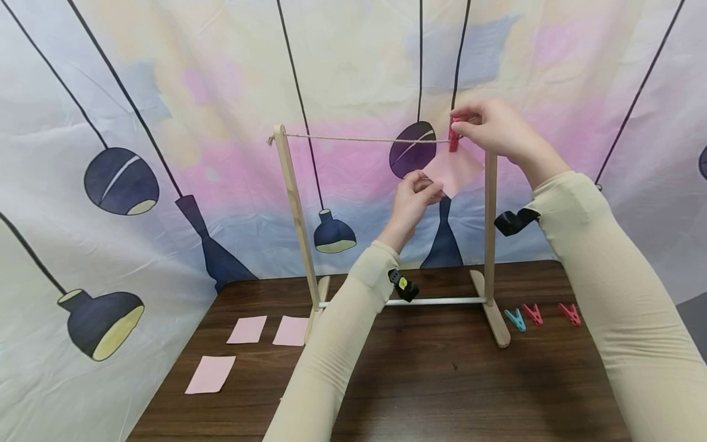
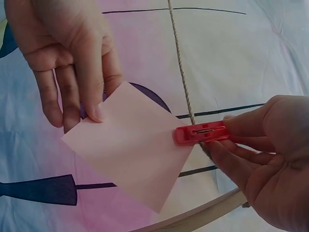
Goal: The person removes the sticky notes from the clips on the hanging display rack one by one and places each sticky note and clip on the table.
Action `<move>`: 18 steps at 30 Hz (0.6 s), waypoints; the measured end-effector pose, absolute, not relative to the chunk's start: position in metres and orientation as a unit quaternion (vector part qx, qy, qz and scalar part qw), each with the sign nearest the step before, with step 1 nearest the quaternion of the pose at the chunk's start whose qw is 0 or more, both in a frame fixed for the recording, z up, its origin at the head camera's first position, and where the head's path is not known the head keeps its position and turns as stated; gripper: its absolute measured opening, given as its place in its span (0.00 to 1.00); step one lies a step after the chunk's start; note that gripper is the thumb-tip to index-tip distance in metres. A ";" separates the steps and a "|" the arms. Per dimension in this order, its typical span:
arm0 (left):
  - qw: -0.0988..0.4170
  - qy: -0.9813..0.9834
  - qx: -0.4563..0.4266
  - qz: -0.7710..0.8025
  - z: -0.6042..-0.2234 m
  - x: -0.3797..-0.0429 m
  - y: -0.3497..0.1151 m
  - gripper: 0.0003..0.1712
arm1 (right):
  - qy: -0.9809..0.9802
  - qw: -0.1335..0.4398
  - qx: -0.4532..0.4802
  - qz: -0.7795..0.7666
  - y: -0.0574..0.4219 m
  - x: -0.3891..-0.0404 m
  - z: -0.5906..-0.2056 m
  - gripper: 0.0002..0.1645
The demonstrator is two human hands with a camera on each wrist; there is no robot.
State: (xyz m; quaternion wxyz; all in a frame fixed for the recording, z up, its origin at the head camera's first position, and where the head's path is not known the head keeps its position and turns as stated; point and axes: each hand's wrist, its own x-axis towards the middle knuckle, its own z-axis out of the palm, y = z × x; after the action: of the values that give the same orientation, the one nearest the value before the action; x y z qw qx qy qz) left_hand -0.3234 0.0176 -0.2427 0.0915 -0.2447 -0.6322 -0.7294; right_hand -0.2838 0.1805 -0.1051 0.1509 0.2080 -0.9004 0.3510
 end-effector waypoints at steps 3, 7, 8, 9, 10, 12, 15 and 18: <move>0.091 -0.632 -0.243 -0.730 -0.242 -0.324 0.016 0.08 | -0.899 0.155 0.206 0.353 0.179 -0.284 -0.106 0.26; 0.090 -0.633 -0.247 -0.728 -0.241 -0.324 0.014 0.08 | -0.893 0.171 0.205 0.363 0.177 -0.284 -0.107 0.23; 0.091 -0.632 -0.249 -0.728 -0.241 -0.324 0.013 0.08 | -0.892 0.175 0.204 0.365 0.177 -0.284 -0.107 0.23; 0.091 -0.632 -0.250 -0.728 -0.240 -0.324 0.013 0.09 | -0.890 0.179 0.202 0.367 0.176 -0.285 -0.107 0.23; 0.091 -0.633 -0.252 -0.727 -0.240 -0.324 0.013 0.09 | -0.889 0.184 0.200 0.369 0.176 -0.285 -0.108 0.22; 0.092 -0.632 -0.252 -0.727 -0.239 -0.323 0.012 0.09 | -0.888 0.190 0.196 0.370 0.175 -0.285 -0.108 0.22; 0.094 -0.632 -0.251 -0.728 -0.238 -0.323 0.011 0.09 | -0.884 0.201 0.193 0.375 0.175 -0.285 -0.108 0.21; 0.094 -0.635 -0.248 -0.726 -0.238 -0.323 0.009 0.09 | -0.879 0.214 0.191 0.381 0.174 -0.285 -0.108 0.19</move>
State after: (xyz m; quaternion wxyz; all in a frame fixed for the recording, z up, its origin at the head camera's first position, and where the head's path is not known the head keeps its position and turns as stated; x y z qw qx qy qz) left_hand -0.3234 0.0094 -0.2376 0.0937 -0.2482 -0.6347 -0.7258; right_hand -0.2852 0.1742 -0.1083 0.2144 0.1914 -0.8788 0.3809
